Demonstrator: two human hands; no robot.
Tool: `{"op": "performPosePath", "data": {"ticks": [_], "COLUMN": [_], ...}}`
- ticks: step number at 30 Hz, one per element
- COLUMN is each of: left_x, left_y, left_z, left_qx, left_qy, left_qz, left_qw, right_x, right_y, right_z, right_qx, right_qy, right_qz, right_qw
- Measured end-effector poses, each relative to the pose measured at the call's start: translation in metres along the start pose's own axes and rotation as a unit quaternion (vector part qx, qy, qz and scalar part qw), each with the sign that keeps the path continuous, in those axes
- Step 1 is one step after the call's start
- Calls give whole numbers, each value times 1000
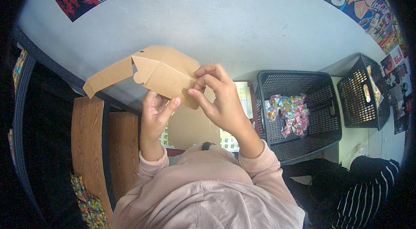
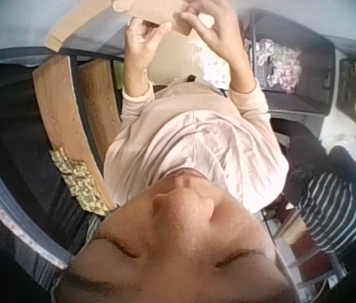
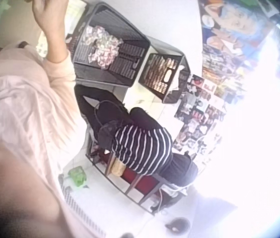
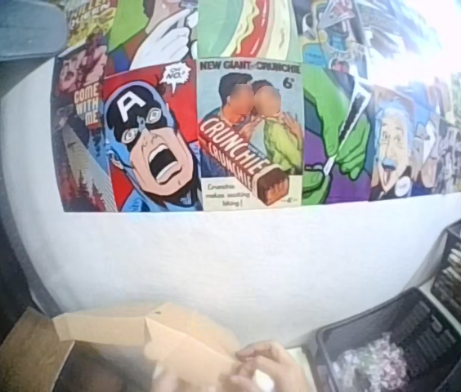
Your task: The person assembles flat cardboard boxes by folding the flaps and tucking the tabs into slots to form a three-dimensional container. They handle the boxes one at a time, picking them from a stack on the floor and placing the finished units onto a nearby shelf.
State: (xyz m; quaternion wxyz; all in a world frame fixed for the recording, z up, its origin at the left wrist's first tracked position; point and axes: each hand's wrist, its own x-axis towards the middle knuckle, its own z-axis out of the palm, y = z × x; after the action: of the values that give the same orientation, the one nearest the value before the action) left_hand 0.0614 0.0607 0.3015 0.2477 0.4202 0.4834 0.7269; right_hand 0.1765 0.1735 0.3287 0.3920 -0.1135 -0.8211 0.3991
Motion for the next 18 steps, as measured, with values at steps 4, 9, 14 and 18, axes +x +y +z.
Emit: {"op": "performPosePath", "data": {"ticks": [4,9,14,18], "left_x": [2,2,-1,-1], "left_y": [-7,-2,1,0], "left_z": [-4,-9,-7,-7], "left_qx": [53,5,-15,-28], "left_qy": [9,2,12,12], "left_qz": [32,-20,-32,-35], "left_qw": [998,1000,999,999], "right_x": [3,2,1,2], "right_y": [-1,2,1,-2], "right_z": [-2,-3,-1,-1], "right_qx": [12,47,36,-20], "right_qy": [13,-14,-13,-10], "right_qz": [8,41,19,-15], "right_qw": [1000,998,999,1000]}}
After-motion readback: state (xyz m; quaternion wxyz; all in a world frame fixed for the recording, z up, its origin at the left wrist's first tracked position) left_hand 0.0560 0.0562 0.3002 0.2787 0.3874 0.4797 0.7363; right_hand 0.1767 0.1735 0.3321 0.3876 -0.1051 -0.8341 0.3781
